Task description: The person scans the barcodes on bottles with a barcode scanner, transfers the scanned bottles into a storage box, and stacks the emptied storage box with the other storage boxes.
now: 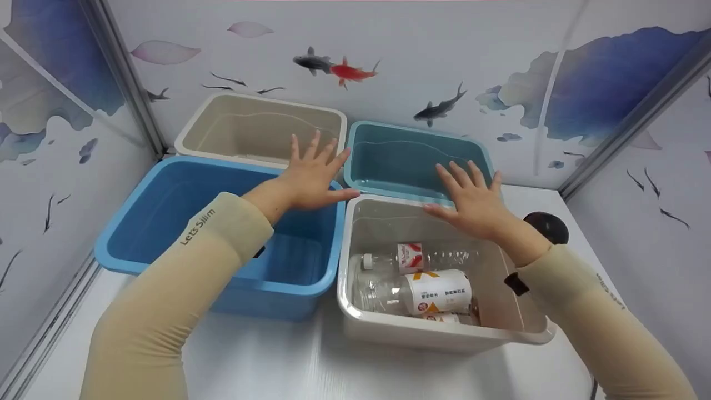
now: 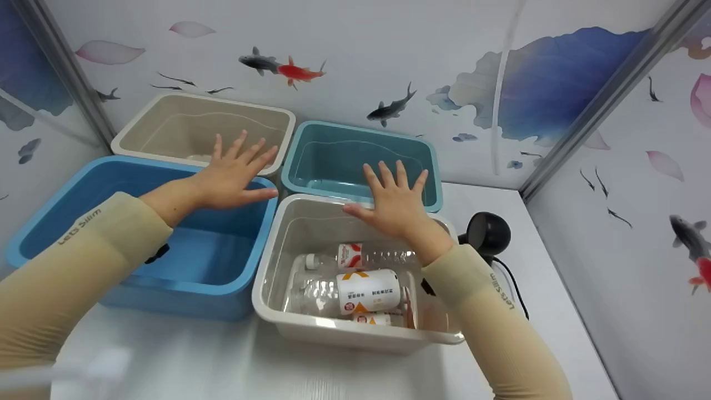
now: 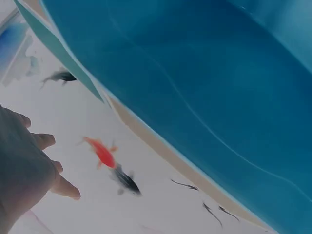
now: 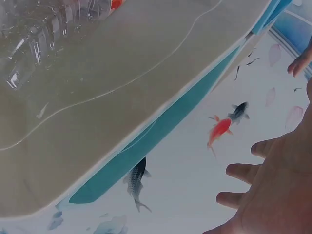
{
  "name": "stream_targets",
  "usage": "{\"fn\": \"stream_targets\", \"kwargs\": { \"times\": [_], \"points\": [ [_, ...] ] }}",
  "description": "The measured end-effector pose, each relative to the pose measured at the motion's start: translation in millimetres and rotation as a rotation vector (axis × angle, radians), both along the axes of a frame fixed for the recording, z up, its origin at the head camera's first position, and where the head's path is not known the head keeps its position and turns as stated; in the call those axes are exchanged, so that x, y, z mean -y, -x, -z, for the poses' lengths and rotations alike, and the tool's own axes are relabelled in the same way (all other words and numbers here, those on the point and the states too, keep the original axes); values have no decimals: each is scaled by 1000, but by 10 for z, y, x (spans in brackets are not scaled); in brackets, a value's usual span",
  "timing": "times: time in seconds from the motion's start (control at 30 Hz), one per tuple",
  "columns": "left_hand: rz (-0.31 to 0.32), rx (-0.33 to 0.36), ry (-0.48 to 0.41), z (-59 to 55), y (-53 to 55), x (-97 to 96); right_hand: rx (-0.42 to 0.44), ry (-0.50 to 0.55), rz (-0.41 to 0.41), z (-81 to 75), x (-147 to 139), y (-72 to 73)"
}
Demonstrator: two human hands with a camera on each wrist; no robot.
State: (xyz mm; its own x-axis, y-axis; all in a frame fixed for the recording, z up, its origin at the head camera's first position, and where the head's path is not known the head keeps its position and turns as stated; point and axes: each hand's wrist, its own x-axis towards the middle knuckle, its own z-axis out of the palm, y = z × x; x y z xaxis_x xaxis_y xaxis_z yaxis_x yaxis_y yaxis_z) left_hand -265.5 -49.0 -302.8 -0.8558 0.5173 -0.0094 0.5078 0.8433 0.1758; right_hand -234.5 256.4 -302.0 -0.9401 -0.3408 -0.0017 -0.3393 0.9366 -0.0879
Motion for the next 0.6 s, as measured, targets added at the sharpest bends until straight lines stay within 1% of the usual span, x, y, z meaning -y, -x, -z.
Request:
{"fn": "stream_targets", "kwargs": {
  "times": [0.17, 0.37, 0.47, 0.6],
  "points": [
    [56, 15, 51, -31, -47, -207, -9, -8, -17, 19, -52, -60],
    [138, 18, 101, -37, -126, -471, 4, -57, -36, 49, -105, -157],
    [175, 33, 129, -16, -166, -597, 12, -82, -51, 70, -118, -208],
    [225, 71, 164, 40, -213, -750, 39, -111, -66, 109, -126, -272]
  ]
}}
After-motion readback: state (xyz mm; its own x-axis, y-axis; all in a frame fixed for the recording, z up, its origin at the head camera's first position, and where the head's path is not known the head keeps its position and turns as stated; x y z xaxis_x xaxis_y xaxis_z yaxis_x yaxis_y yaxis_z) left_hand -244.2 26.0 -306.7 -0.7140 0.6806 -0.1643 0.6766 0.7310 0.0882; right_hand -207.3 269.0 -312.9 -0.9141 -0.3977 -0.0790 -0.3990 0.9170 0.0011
